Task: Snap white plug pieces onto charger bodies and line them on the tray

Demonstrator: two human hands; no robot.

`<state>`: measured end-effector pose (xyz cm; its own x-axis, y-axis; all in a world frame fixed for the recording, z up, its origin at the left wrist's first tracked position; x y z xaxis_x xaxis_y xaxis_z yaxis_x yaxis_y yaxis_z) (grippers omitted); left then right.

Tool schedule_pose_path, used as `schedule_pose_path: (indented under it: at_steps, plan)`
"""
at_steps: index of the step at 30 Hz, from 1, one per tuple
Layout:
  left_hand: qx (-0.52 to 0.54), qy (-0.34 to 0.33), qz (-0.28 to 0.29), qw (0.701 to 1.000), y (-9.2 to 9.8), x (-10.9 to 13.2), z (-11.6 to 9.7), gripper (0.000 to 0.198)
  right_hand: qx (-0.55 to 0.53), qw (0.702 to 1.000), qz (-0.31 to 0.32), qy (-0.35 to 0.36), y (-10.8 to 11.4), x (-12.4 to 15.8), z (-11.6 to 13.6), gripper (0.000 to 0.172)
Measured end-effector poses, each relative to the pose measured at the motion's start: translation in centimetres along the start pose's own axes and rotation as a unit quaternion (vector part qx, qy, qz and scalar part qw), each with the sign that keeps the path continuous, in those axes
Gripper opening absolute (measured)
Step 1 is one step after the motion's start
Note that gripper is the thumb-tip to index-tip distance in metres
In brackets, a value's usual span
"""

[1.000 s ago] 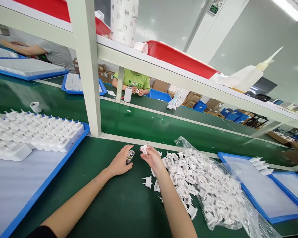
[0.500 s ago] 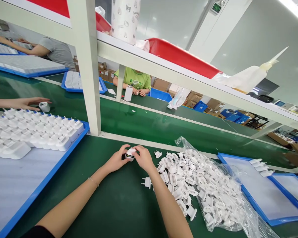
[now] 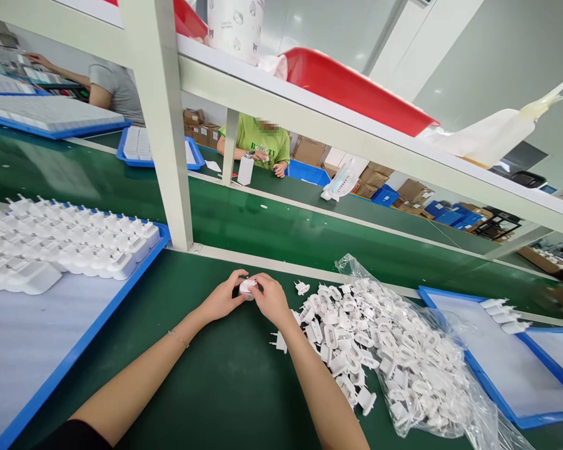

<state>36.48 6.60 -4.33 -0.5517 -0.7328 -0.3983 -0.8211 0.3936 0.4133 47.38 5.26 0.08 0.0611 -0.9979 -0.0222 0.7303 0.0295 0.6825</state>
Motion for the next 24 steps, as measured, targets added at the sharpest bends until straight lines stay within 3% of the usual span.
schedule_pose_path:
  at_steps: [7,12,18,24]
  plan:
    - [0.009,0.009,0.002,1.000,0.3,0.1,-0.4,0.046,0.119,0.992,0.022,-0.032,0.3,-0.3,-0.1,0.017]
    - [0.093,-0.007,0.005,0.996,0.7,-0.1,-0.8,0.018,0.131,0.989,0.041,-0.056,0.4,-0.4,-0.6,0.010]
    - [0.055,-0.001,-0.009,0.998,1.0,-0.2,-0.8,0.023,0.142,0.988,0.006,-0.059,0.0,0.6,-0.8,0.013]
    - [0.038,-0.006,0.014,0.999,0.9,0.8,-1.7,0.032,0.050,0.996,0.065,-0.036,-0.4,0.9,-0.7,0.017]
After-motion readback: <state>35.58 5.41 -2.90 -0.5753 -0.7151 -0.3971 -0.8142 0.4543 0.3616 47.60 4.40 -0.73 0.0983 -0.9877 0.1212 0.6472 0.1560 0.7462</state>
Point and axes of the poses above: each hand's wrist, its own x-axis away from the middle knuckle, its own y-axis out of the back of the hand, z = x × y, the point moved 8 cm from there along -x, towards the middle knuckle, and after that the axes turned 14 degrees about -y, right-handed, at the moved point
